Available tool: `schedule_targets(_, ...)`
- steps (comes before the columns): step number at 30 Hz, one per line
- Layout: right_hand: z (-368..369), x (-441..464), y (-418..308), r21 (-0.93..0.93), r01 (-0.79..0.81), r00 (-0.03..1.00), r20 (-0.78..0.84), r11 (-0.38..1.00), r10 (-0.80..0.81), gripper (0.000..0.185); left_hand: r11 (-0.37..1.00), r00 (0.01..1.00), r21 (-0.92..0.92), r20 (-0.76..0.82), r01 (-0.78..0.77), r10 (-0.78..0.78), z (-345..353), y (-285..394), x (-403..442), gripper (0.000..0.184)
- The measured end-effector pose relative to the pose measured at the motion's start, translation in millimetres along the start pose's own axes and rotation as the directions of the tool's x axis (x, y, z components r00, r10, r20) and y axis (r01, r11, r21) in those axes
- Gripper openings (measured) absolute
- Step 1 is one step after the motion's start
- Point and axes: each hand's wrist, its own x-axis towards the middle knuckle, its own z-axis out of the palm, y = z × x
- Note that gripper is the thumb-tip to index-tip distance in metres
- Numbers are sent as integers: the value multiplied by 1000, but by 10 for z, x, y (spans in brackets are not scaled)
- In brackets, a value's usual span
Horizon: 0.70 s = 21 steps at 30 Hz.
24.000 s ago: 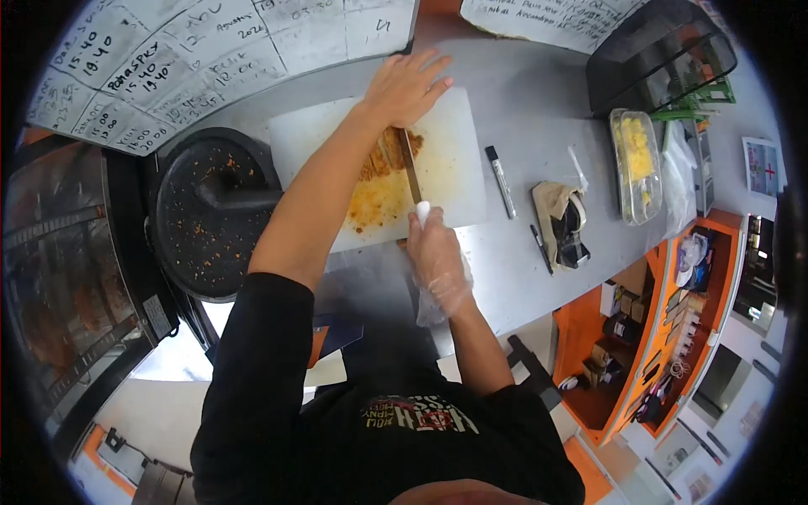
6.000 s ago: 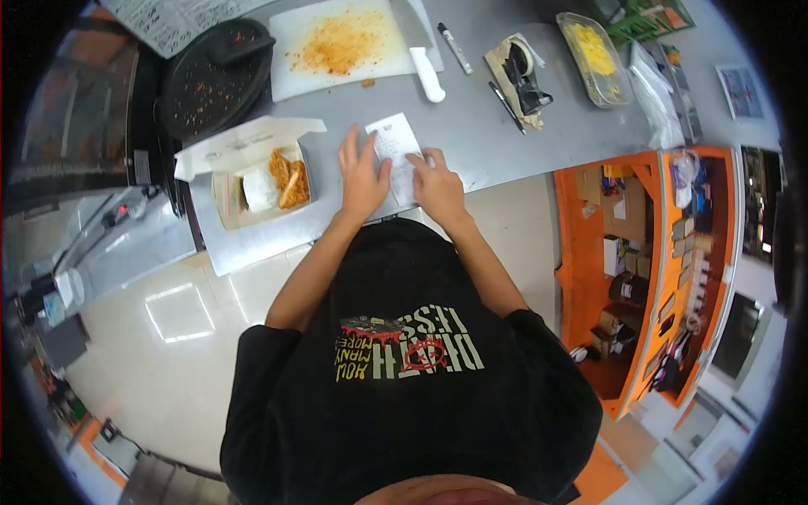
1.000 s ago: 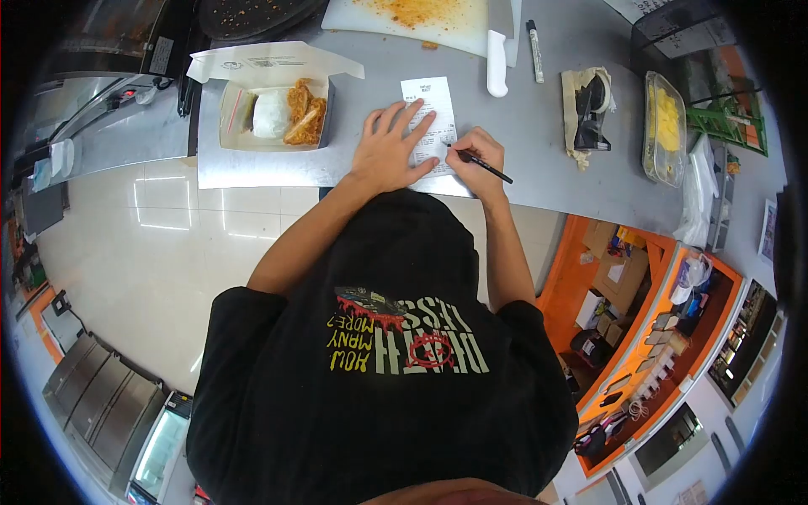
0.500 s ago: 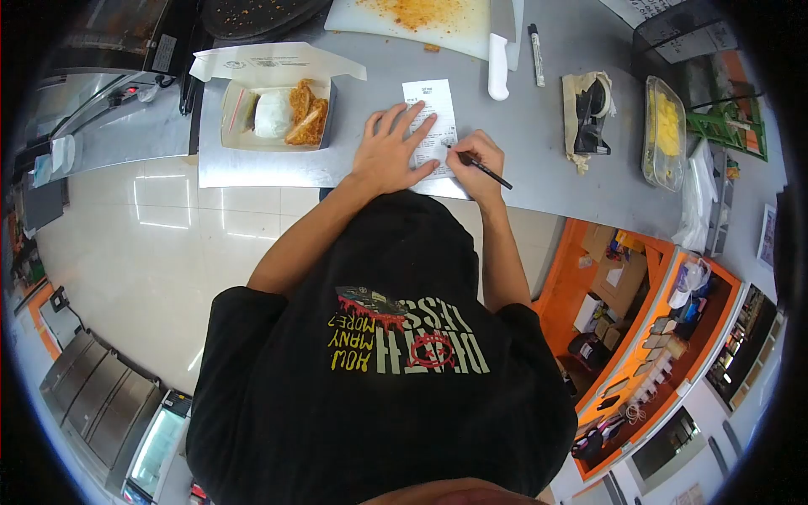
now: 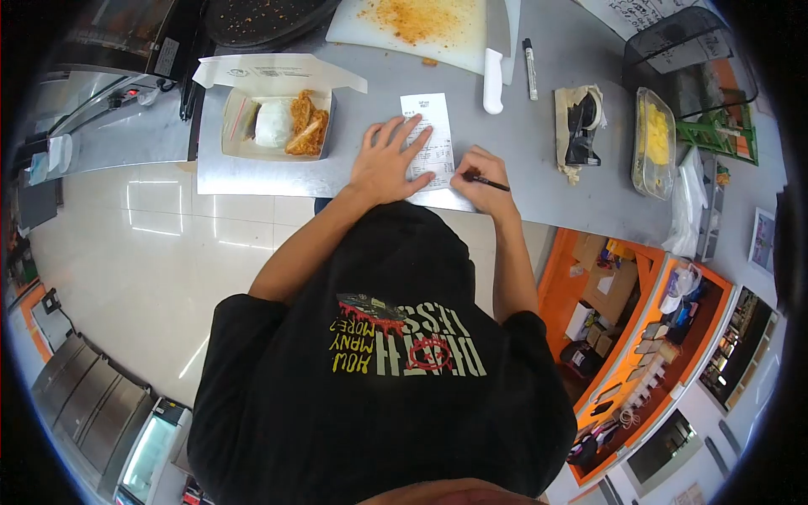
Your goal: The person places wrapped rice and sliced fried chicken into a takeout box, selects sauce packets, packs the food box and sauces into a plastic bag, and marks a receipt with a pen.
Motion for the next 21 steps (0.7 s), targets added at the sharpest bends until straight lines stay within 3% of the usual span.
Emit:
schedule_targets(1, -37, -16, -50, -18, 12, 1000, 2, 1000, -12, 16, 1000, 1000, -1, 0, 1, -1, -4, -16, 10, 80)
schedule_targets(4, -122, 137, -60, -59, 25, 973, -226, 998, -38, 14, 1000, 1000, 0, 22, -7, 7, 18, -24, 23, 89)
schedule_targets(5, -162, 169, -95, -131, -169, 978, -145, 977, 150, 17, 1000, 1000, 2, 30, -9, 9, 31, -24, 34, 93)
schedule_targets(8, -33, 328, -128, -454, -96, 994, -95, 886, 59, 25, 999, 997, -52, 81, -13, 17, -37, -44, 145, 105)
schedule_targets(11, 82, 338, -286, -545, -69, 996, 4, 835, 86, 33, 972, 999, -233, -41, 5, -15, -6, -83, 100, 108)
schedule_targets(14, 176, 303, -271, -522, -52, 998, -57, 852, 26, 34, 973, 992, -221, -120, -66, 40, -32, -145, 60, 100)
schedule_targets(17, 204, 296, -271, -504, -95, 995, -80, 858, 63, 37, 939, 985, -324, -164, -112, 61, -196, -142, 26, 80)
schedule_targets(20, 243, 332, -383, -403, -181, 977, -181, 897, 116, 40, 863, 957, -430, -227, -265, 181, -744, -242, -156, 62)
schedule_targets(21, 270, 368, -390, -319, -202, 964, -229, 926, 132, 44, 871, 921, -393, -360, -294, 149, -889, -350, -273, 51)
